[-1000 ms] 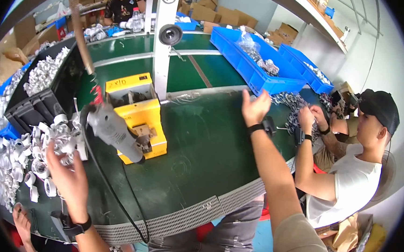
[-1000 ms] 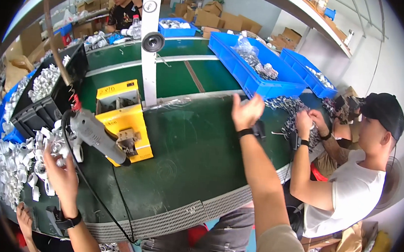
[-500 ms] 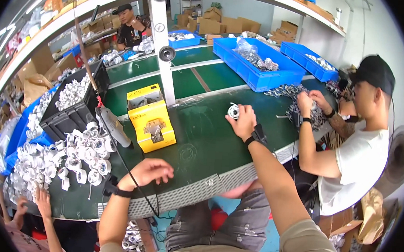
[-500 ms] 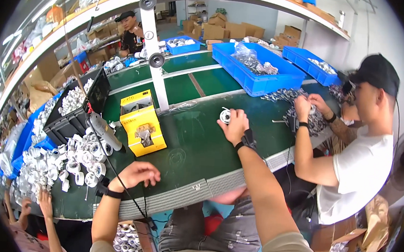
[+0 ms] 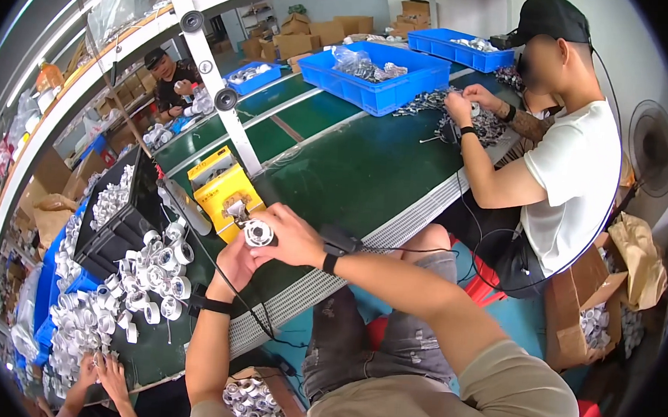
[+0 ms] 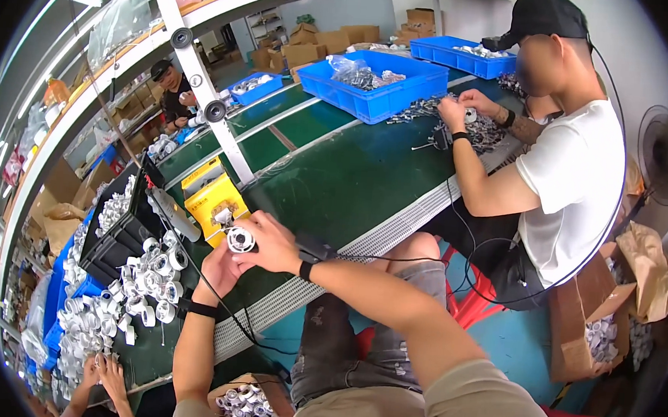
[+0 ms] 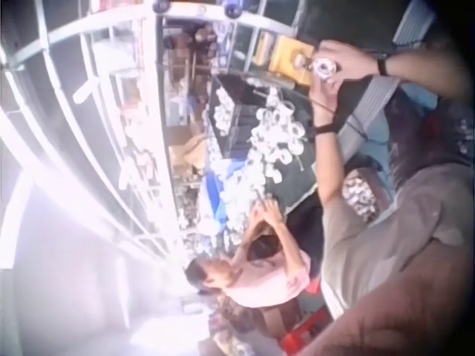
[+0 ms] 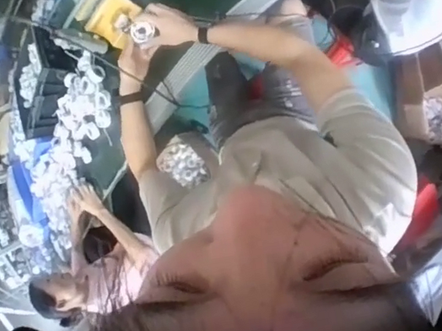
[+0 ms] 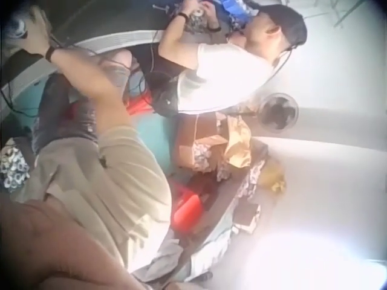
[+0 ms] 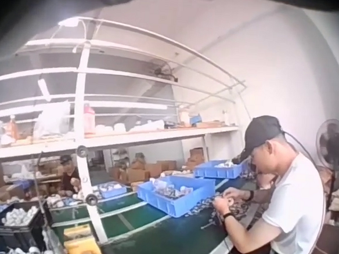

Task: Assemble small electronic component housings using an electric screwdriver at a manufacturing workbench.

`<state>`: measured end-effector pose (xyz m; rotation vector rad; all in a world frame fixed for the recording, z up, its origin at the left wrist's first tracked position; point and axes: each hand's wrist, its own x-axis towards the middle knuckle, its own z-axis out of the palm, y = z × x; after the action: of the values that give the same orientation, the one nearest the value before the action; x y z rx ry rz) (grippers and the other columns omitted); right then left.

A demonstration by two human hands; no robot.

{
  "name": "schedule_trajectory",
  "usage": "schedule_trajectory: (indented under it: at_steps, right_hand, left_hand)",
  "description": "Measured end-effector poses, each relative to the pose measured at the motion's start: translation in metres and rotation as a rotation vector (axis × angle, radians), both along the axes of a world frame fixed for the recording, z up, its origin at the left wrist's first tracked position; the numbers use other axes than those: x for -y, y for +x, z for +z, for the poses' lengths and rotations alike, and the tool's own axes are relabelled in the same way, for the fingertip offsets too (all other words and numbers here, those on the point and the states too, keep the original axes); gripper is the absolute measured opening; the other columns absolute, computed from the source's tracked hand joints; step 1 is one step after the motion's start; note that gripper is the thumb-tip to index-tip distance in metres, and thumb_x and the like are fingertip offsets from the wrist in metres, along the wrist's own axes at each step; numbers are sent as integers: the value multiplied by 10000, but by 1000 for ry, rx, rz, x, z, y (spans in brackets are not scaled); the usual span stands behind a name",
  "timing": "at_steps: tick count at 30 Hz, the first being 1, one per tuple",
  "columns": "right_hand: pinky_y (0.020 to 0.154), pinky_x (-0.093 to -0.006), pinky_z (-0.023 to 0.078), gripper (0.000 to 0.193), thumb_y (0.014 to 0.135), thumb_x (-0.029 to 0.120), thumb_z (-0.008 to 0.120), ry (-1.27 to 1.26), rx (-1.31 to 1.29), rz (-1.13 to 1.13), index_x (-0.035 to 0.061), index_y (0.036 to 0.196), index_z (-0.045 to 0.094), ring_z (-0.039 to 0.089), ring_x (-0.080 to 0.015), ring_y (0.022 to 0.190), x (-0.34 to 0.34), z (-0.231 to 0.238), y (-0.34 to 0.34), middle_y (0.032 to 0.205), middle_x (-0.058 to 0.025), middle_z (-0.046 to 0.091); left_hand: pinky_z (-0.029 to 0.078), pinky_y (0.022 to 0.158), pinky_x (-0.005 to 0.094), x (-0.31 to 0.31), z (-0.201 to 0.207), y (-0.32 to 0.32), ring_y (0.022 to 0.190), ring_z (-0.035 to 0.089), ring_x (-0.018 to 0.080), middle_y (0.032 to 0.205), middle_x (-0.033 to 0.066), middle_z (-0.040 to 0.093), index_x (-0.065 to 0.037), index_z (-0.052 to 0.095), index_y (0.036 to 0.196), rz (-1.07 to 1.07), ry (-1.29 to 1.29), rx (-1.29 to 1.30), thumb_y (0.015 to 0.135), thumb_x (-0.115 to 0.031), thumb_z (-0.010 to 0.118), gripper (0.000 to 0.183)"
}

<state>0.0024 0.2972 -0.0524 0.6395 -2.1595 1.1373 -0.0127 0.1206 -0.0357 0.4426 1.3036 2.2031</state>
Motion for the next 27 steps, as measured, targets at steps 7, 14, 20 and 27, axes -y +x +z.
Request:
schedule_trajectory:
  at_steps: [7,14,20,27]
  right_hand:
    - [815,-405,466,438,811,266,660,-80,26,98,124,1208,542,541,-302,1024,22,11,-18,1050,-117,524]
    - [604,-272,481,157,885,124,604,-338,340,308,-12,937,662,620,-150,670,0,12,-42,764,-111,651]
    - [683,-221,481,172,926,115,575,-551,634,619,-37,990,625,593,-68,787,-13,10,-56,847,-44,653]
    - [694,-214,459,172,932,126,575,-388,854,692,-24,1013,600,549,-59,766,-20,12,-44,827,-18,604]
  left_hand:
    - [529,833,335,11,12,0,1053,591,202,1204,82,569,-50,447,1289,187,74,-55,937,-280,473,421]
    - [496,821,313,12,9,-1,1015,570,180,1168,87,567,-15,450,1310,205,94,9,881,-204,501,472]
    - [489,840,340,17,4,-6,1029,571,193,1179,88,569,-23,475,1268,243,78,96,853,-274,542,490]
    - [476,864,342,15,4,-8,1021,576,198,1150,101,578,-20,452,1262,220,-17,123,880,-288,506,470]
